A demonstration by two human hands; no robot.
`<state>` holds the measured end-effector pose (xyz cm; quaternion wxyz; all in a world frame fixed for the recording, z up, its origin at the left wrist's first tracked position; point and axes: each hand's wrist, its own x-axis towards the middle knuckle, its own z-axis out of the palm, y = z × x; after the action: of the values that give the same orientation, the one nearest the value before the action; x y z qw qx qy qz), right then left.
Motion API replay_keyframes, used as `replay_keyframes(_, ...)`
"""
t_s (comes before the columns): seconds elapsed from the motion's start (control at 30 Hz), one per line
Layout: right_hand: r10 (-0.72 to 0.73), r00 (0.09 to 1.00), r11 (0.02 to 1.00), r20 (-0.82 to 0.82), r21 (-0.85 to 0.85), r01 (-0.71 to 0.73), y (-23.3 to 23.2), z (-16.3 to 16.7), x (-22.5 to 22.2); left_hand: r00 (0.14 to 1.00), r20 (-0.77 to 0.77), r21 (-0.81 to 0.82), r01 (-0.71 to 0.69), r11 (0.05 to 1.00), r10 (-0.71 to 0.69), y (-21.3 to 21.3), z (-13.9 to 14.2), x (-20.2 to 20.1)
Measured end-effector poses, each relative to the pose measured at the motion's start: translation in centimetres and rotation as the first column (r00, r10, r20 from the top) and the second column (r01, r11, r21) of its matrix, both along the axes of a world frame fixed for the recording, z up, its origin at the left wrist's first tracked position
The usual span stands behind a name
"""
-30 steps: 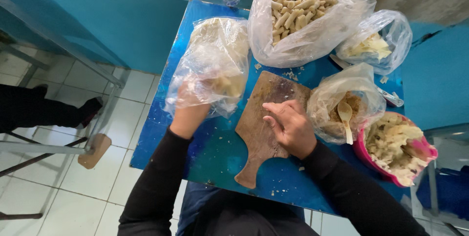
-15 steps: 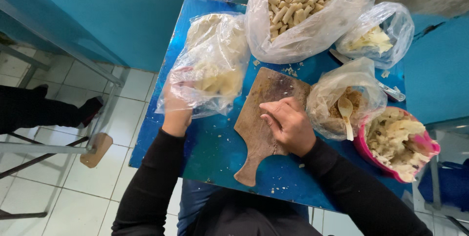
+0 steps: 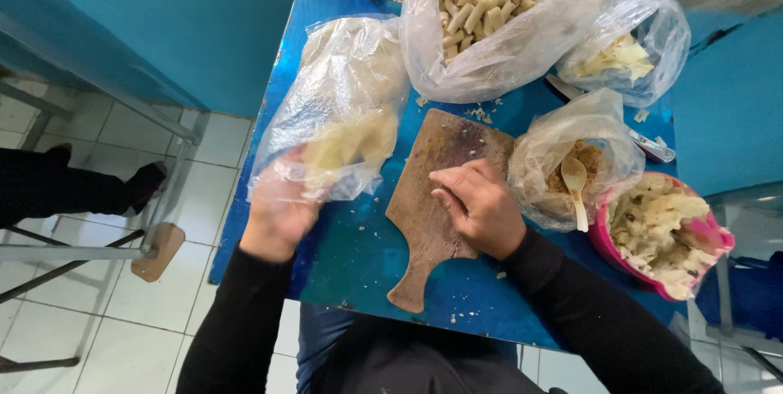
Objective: The person layers thin pastry sheets with slices of cheese on a small wooden board, spoons a brown filling from a plastic bag onto the stack, and folds the sheets over to enclose the filling, setting each folded parcel aside. They repeat this assembly for multiple parcels, occasionally reaching into the bags for more sheets or filling.
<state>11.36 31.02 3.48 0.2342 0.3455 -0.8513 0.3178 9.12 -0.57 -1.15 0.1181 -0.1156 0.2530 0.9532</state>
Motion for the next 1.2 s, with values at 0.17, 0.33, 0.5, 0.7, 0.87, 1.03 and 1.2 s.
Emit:
replay_keyframes(0.17, -0.003, 0.999, 1.0, 0.037, -0.009, 0.003, -1.3, -2.3, -2.0, 0.957, 0.245, -0.109, 0.184, 0.977, -0.153, -0.5, -0.7, 3.7)
replay_keyframes(0.33, 0.002, 0.999, 1.0, 0.051, 0.005, -0.002, -2.1, -1.6, -1.1, 0.805, 0.195, -0.371, 0.589, 0.718, -0.56, -0.9, 4.5, 9.7)
replay_keyframes(0.5, 0.26, 0.966, 0.95, -0.002, 0.181, -0.256, -2.8, -1.1, 0.3, 0.736, 0.077, -0.386, 0.644, 0.661, -0.673, -1.3, 10.4, 9.8)
replay_keyframes(0.7, 0.475, 0.841, 0.831, 0.261, 0.181, -0.526, -2.5, -2.3, 0.0, 0.834, -0.194, -0.536, 0.351, 0.768, -0.516, 1.4, 10.9, 0.5)
replay_keyframes(0.87, 0.562, 0.746, 0.753, 0.359, 0.151, -0.64, -1.8, -2.2, 0.6, 0.83, -0.191, -0.504, 0.376, 0.777, -0.525, 4.6, 6.5, -6.8)
replay_keyframes(1.03, 0.6, 0.668, 0.73, 0.44, 0.042, -0.683, -1.1, -1.3, 1.2, 0.828, -0.155, -0.464, 0.421, 0.779, -0.54, 6.1, -0.6, -9.4)
replay_keyframes(1.2, 0.436, 0.844, 0.897, 0.312, -0.076, -0.436, -0.5, 0.6, 0.1, 0.814, -0.192, -0.381, 0.453, 0.806, -0.548, 7.9, -4.4, -7.2)
